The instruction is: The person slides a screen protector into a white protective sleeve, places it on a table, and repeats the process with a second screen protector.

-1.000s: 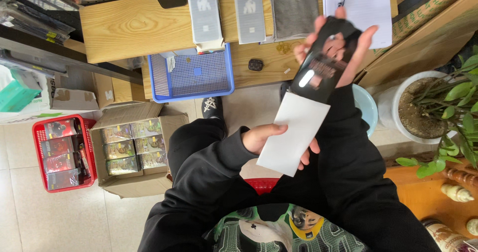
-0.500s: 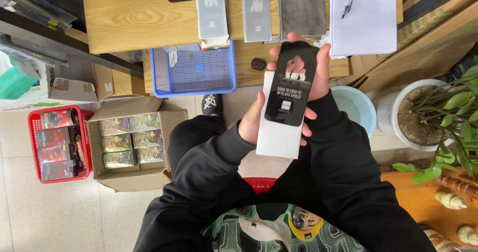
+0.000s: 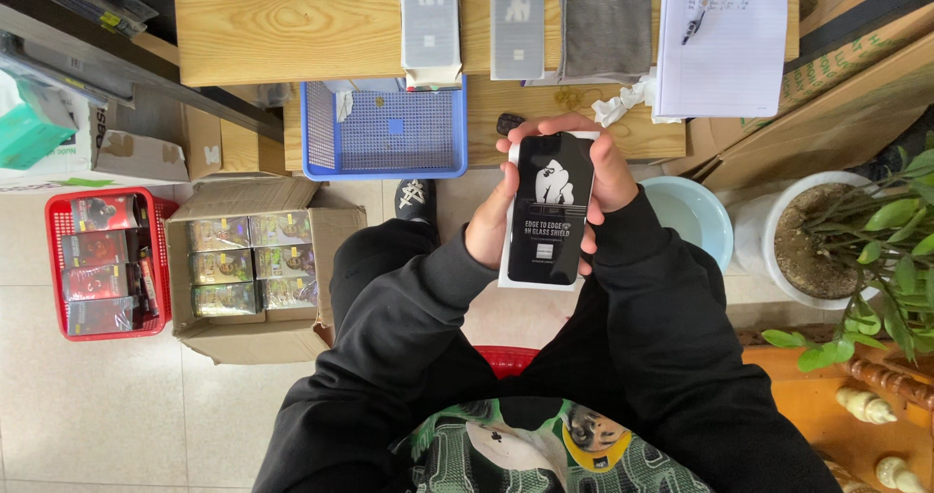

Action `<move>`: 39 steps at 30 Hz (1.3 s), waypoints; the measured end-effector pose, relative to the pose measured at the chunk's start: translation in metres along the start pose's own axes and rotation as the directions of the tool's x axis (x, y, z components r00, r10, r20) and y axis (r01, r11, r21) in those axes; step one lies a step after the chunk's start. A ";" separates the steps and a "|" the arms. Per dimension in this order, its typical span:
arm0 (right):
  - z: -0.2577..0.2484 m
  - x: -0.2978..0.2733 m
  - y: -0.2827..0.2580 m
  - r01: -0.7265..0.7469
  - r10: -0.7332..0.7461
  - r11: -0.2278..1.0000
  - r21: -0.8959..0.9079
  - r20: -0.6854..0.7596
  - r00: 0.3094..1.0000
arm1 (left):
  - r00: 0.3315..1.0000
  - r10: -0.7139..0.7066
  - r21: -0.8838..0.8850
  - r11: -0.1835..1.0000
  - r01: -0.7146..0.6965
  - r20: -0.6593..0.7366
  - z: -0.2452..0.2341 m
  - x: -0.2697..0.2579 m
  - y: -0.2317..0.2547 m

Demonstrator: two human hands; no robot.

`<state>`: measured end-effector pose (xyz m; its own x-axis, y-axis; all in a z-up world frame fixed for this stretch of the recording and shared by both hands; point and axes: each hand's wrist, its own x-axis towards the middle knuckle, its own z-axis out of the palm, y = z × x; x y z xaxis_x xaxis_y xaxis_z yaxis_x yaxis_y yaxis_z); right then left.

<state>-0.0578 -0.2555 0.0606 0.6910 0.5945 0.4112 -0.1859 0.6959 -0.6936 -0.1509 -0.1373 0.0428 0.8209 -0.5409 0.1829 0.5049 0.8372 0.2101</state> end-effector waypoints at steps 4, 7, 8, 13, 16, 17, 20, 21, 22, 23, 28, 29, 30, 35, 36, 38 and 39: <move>0.000 0.004 -0.008 0.025 -0.031 0.986 -0.163 -0.034 0.999 | 0.999 0.020 -0.017 1.000 -0.021 -0.030 0.003 0.000 0.003; 0.000 0.005 -0.014 0.038 -0.062 0.946 -0.321 -0.063 0.996 | 0.999 -0.010 0.006 1.000 0.009 0.031 -0.002 0.002 0.006; 0.001 0.005 -0.016 0.043 -0.079 0.916 -0.398 -0.074 0.994 | 1.000 0.024 0.015 1.000 -0.024 -0.013 0.003 0.002 0.008; 0.006 0.000 -0.027 0.046 -0.127 0.794 -0.607 -0.091 0.988 | 0.992 0.109 0.022 0.994 -0.108 -0.069 -0.004 0.001 0.015; 0.010 -0.001 -0.034 0.039 -0.163 0.686 -0.727 -0.100 0.982 | 0.989 0.111 0.016 0.994 -0.110 -0.100 0.005 0.000 0.020; 0.011 0.001 -0.038 0.088 -0.175 0.586 -0.806 -0.019 0.984 | 0.989 0.102 0.023 0.995 -0.100 -0.110 0.004 -0.001 0.018; 0.008 0.003 -0.040 0.181 -0.184 0.404 -0.897 0.114 0.976 | 0.982 0.104 0.020 0.995 -0.102 -0.157 0.000 -0.004 0.013; 0.006 0.004 -0.040 0.219 -0.188 0.327 -0.919 0.164 0.968 | 0.974 0.112 0.009 0.994 -0.112 -0.195 -0.001 -0.005 0.010; 0.004 0.003 -0.040 0.219 -0.187 0.328 -0.919 0.164 0.969 | 0.974 0.113 0.009 0.994 -0.113 -0.196 0.000 -0.008 0.009; 0.002 0.003 -0.039 0.243 -0.188 0.258 -0.935 0.198 0.962 | 0.967 0.113 0.017 0.994 -0.112 -0.230 0.000 -0.010 0.008; 0.000 0.000 -0.036 0.288 -0.183 0.129 -0.949 0.263 0.947 | 0.938 0.178 0.057 0.984 -0.169 -0.298 0.007 -0.009 0.005; 0.002 0.001 -0.037 0.295 -0.188 0.102 -0.950 0.273 0.944 | 0.921 0.223 0.116 0.974 -0.196 -0.320 0.005 -0.010 0.006; 0.005 0.001 -0.037 0.302 -0.192 0.076 -0.950 0.283 0.940 | 0.902 0.270 0.176 0.959 -0.221 -0.338 0.003 -0.011 0.006; 0.016 -0.003 -0.026 0.285 -0.160 0.072 -0.956 0.271 0.949 | 0.869 0.384 0.194 0.921 -0.337 -0.311 0.001 -0.011 0.015; 0.020 -0.004 -0.024 0.280 -0.149 0.066 -0.958 0.268 0.952 | 0.865 0.398 0.183 0.916 -0.357 -0.306 -0.005 -0.011 0.018; 0.018 -0.007 -0.016 0.302 -0.140 0.053 -0.952 0.292 0.946 | 0.859 0.403 0.181 0.914 -0.362 -0.317 -0.028 -0.016 0.023; 0.017 -0.009 -0.012 0.323 -0.131 0.039 -0.945 0.316 0.940 | 0.853 0.407 0.179 0.913 -0.367 -0.326 -0.040 -0.019 0.025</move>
<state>-0.0737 -0.2622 0.0751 0.4531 0.5950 0.6639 0.8765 -0.1612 -0.4537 -0.1429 -0.1027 0.0060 0.9929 -0.0944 -0.0718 0.1116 0.9485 0.2966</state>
